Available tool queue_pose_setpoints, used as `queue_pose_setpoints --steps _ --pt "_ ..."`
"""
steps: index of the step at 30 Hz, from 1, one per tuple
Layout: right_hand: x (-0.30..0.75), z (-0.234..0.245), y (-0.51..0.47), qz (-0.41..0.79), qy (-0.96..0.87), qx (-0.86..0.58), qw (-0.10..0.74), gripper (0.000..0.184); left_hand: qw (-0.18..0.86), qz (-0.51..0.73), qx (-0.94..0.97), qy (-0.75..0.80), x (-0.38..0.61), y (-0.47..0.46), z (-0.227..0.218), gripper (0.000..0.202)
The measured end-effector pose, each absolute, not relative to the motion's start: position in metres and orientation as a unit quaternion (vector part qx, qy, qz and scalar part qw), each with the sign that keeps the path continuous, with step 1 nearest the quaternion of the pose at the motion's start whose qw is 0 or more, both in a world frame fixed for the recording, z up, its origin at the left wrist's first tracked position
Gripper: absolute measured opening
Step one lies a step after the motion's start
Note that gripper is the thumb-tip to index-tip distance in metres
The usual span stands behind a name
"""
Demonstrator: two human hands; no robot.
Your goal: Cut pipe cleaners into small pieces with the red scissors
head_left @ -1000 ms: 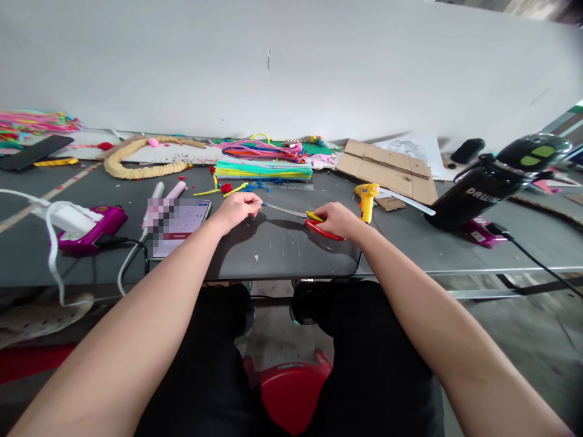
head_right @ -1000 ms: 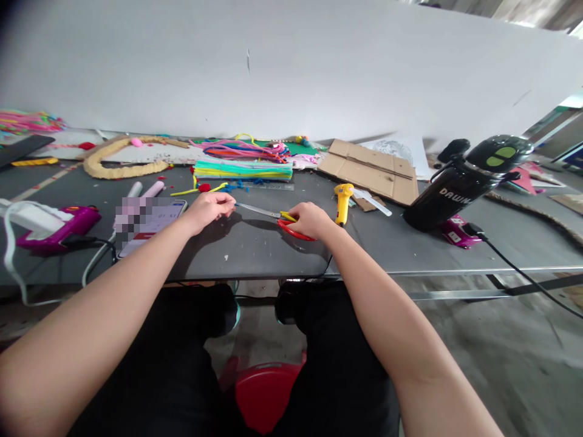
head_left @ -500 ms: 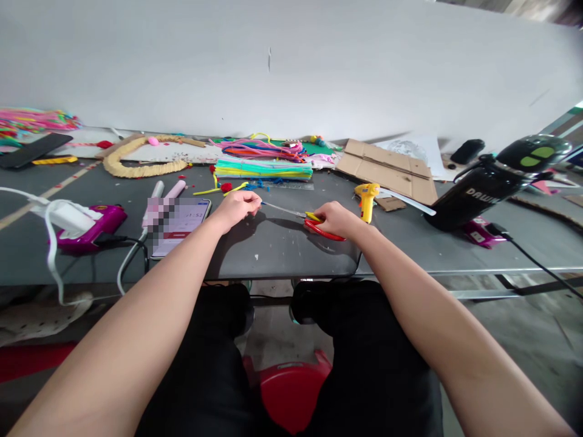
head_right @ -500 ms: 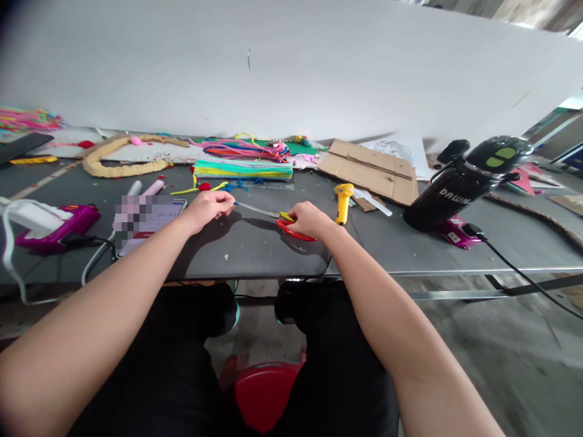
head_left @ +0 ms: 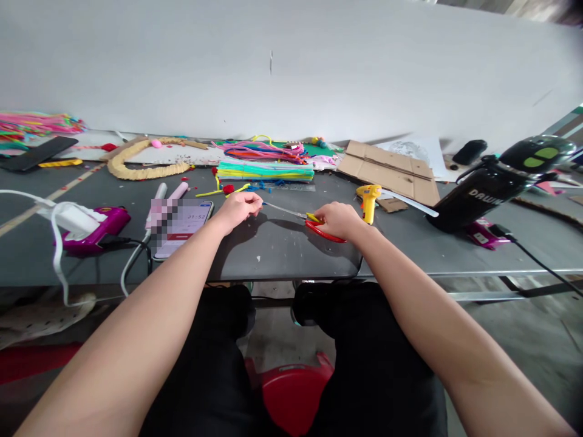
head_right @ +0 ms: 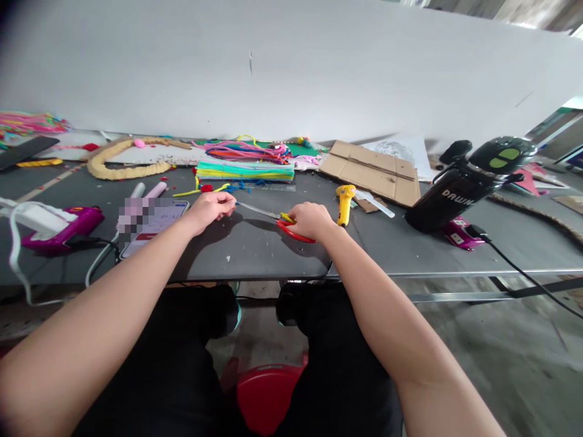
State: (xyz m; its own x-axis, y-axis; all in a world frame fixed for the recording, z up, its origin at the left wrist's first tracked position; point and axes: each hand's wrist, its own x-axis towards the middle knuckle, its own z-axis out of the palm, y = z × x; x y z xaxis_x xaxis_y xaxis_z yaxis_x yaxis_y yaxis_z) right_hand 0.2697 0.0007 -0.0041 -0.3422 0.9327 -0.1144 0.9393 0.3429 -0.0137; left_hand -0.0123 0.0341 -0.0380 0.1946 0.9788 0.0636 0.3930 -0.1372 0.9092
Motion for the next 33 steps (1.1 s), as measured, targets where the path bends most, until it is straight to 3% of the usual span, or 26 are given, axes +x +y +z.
queue_pose_setpoints --steps 21,33 --pt "0.270 -0.013 0.005 -0.015 0.840 0.540 0.048 0.047 0.418 0.372 0.652 0.511 -0.013 0.035 -0.040 0.015" --pt "0.277 -0.013 0.003 -0.067 0.813 0.578 -0.030 0.050 0.484 0.386 0.611 0.493 -0.012 0.032 -0.035 0.023"
